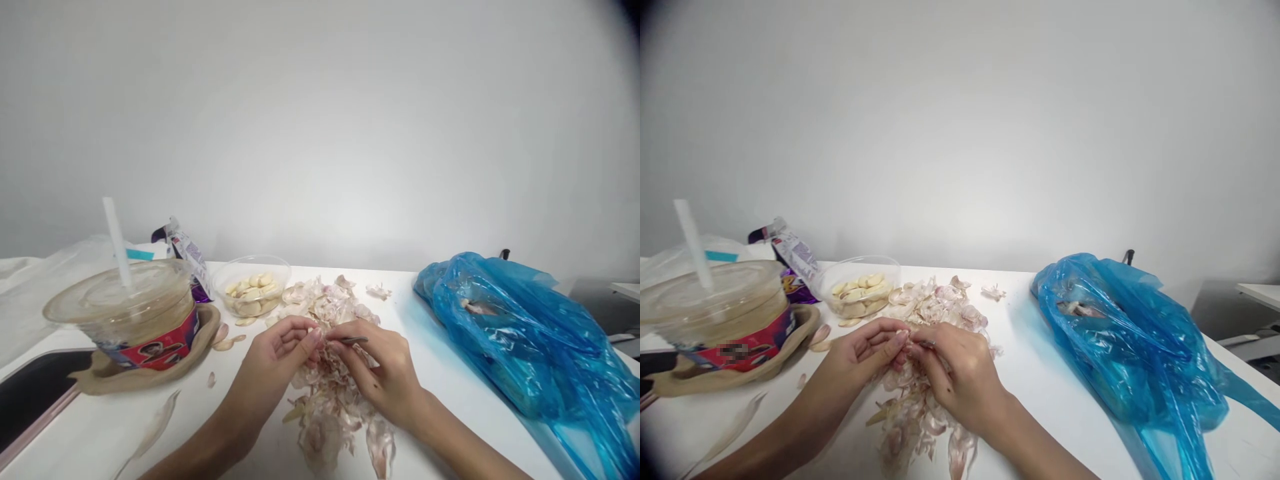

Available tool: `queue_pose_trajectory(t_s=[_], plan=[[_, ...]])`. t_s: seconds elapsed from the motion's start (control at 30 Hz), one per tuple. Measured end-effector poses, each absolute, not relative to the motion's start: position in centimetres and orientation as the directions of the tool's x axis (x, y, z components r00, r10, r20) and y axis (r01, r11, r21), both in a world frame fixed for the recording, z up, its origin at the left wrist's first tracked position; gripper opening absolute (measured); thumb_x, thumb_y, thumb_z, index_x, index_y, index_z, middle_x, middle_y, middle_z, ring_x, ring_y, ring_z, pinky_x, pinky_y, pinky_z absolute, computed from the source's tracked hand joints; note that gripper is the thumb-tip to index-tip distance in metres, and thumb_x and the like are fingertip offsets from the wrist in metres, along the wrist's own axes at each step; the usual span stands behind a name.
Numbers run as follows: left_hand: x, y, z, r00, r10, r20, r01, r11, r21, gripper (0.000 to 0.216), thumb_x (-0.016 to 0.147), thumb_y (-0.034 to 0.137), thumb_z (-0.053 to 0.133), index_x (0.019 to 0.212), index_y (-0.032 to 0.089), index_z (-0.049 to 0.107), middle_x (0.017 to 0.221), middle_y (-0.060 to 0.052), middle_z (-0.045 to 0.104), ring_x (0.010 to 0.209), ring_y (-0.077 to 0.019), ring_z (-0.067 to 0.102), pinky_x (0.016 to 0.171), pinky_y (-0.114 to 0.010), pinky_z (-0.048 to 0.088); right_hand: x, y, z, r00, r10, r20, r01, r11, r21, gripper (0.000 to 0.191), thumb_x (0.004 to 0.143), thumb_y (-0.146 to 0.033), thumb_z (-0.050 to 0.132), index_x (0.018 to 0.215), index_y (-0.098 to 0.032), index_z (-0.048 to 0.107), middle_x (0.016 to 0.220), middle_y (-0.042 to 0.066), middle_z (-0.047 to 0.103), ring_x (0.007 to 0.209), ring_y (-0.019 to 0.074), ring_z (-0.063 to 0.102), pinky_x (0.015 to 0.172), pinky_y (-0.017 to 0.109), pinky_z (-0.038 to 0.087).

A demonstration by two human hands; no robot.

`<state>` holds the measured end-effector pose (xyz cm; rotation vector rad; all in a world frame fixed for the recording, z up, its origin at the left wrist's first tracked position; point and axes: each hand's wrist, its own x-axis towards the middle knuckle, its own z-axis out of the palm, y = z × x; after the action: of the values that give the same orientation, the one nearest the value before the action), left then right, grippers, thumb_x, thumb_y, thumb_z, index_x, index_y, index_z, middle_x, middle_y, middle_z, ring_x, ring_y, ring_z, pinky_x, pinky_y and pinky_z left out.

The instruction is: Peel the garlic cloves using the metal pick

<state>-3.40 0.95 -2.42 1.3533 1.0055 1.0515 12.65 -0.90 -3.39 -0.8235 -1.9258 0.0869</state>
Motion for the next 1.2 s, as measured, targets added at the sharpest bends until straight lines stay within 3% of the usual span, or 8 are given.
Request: queue_pose_trajectory(t_s=[0.2,0.53,0.93,1.2], plan=[[-3.3,1.1,-2.6,0.242,0.970,0.038,-0.012,-0.036,0.999,0.014,0.071,0.030,0.063,0.079,0.018,0.065,0.071,-0.002,0.067,0.067,-0.0171,0.059,0.064,-0.027,0.046,12.5,-0.9,-3.5,-0.285,0.560,0.778,0.486,0.784,-0.387,0.015,0.087,-0.015,0.047,0.093,-0.017,0.060,0.075,0.004,0.066,0.071,0.0144,0.063,0.063,0.025,0.051],[-3.6,0.9,-2.2,0.251,0.968,0.014,-0.038,-0.004,0.999,0.013,0.073,0.029,0.063,0.079,0.018,0.062,0.067,0.001,0.065,0.063,-0.0130,0.056,0.062,-0.023,0.044,12.7,-0.7,-3.9,-0.326,0.570,0.754,0.514,0.777,-0.364,0.015,0.086,-0.012,0.047,0.094,-0.017,0.058,0.079,0.005,0.067,0.073,0.0153,0.063,0.064,0.026,0.050],[-4.2,0.7,-1.6,0.211,0.976,0.049,0.019,-0.054,0.998,0.014,0.074,0.031,0.062,0.082,0.020,0.060,0.067,0.004,0.064,0.065,-0.0116,0.057,0.063,-0.021,0.044,12.7,-0.2,-4.7,-0.465,0.640,0.612,0.589,0.740,-0.327,0.020,0.087,-0.012,0.042,0.100,-0.016,0.056,0.076,0.004,0.064,0.066,0.0141,0.059,0.059,0.024,0.045],[-3.8,1.0,-2.4,0.287,0.956,0.059,0.010,-0.065,0.998,0.013,0.076,0.031,0.060,0.083,0.020,0.059,0.064,0.005,0.062,0.064,-0.0112,0.056,0.061,-0.021,0.044,12.9,-0.1,-4.7,-0.476,0.619,0.625,0.601,0.748,-0.282,0.019,0.088,-0.012,0.041,0.098,-0.014,0.056,0.077,0.005,0.063,0.065,0.0148,0.056,0.058,0.025,0.042]])
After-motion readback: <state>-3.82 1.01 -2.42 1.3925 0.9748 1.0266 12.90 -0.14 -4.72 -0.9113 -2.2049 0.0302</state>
